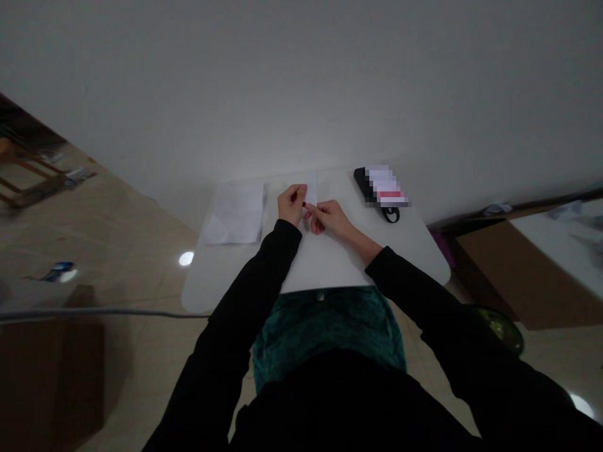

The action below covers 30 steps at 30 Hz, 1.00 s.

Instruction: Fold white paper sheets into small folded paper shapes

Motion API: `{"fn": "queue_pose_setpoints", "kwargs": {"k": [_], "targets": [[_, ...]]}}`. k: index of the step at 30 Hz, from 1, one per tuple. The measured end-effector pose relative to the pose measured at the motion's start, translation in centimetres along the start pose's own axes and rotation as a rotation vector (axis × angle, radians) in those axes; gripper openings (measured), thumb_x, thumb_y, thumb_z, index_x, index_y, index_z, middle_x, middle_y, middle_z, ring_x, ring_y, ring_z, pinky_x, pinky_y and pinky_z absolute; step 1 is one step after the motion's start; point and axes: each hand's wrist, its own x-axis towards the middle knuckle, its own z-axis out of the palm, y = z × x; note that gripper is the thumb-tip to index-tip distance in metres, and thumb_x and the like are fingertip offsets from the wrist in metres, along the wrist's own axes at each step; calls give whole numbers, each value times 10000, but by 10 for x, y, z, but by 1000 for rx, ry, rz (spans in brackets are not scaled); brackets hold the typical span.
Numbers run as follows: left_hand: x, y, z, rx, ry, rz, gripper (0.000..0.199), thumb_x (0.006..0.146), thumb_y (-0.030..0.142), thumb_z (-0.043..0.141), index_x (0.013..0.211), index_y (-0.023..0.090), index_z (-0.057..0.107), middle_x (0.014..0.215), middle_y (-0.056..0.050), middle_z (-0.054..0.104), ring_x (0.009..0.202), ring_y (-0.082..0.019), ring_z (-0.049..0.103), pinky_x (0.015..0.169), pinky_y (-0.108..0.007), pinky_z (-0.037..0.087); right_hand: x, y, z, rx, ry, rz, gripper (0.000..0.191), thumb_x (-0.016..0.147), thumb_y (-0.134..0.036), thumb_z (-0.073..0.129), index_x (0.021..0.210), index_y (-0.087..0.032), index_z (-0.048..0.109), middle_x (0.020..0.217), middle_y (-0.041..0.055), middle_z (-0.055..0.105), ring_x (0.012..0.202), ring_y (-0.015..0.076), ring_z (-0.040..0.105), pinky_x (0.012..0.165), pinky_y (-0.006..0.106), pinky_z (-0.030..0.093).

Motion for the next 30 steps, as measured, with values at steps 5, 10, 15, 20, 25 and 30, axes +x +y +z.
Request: {"fn": "queue_pose_setpoints", "kwargs": {"k": [5,10,15,20,25,30], "targets": [[-4,1,1,94,-22,110,337,934,458,562,740,188,622,663,-6,567,643,-132,521,589,-261,409,-3,-7,-5,-357,32,-140,710,847,-774,451,470,-179,546,374,-17,463,374,80,420,461,250,327],[-4,0,3,-7,-84,98,265,880,459,656,943,222,554,584,57,495,498,-100,465,501,-233,361,3,-7,-9,-316,250,-209,717,789,-845,416,453,-212,374,426,-38,355,448,80,318,475,276,228],[-10,1,6,-76,-185,-196,455,862,670,556,873,217,527,507,53,519,370,-118,479,369,-235,343,2,-5,-4,-255,264,-183,726,782,-864,394,477,-206,436,446,-24,430,459,92,388,497,267,284],[-14,9,7,19,-183,-190,542,832,691,577,625,195,509,439,56,472,312,-80,412,301,-217,290,2,-10,-9,-291,260,-181,733,767,-848,454,442,-192,485,413,-21,436,433,86,372,491,268,281],[-14,16,6,28,-123,-157,535,776,664,658,588,181,524,421,71,443,309,-60,363,281,-209,235,4,-13,-13,-227,360,-197,724,748,-850,474,428,-202,420,408,-40,369,437,77,314,473,274,233],[-14,14,8,-46,-171,-217,575,694,720,689,610,169,546,446,64,470,323,-46,378,309,-200,234,7,-9,-14,-154,464,-174,711,793,-811,474,436,-196,455,417,-30,402,440,78,352,482,260,278]]}}
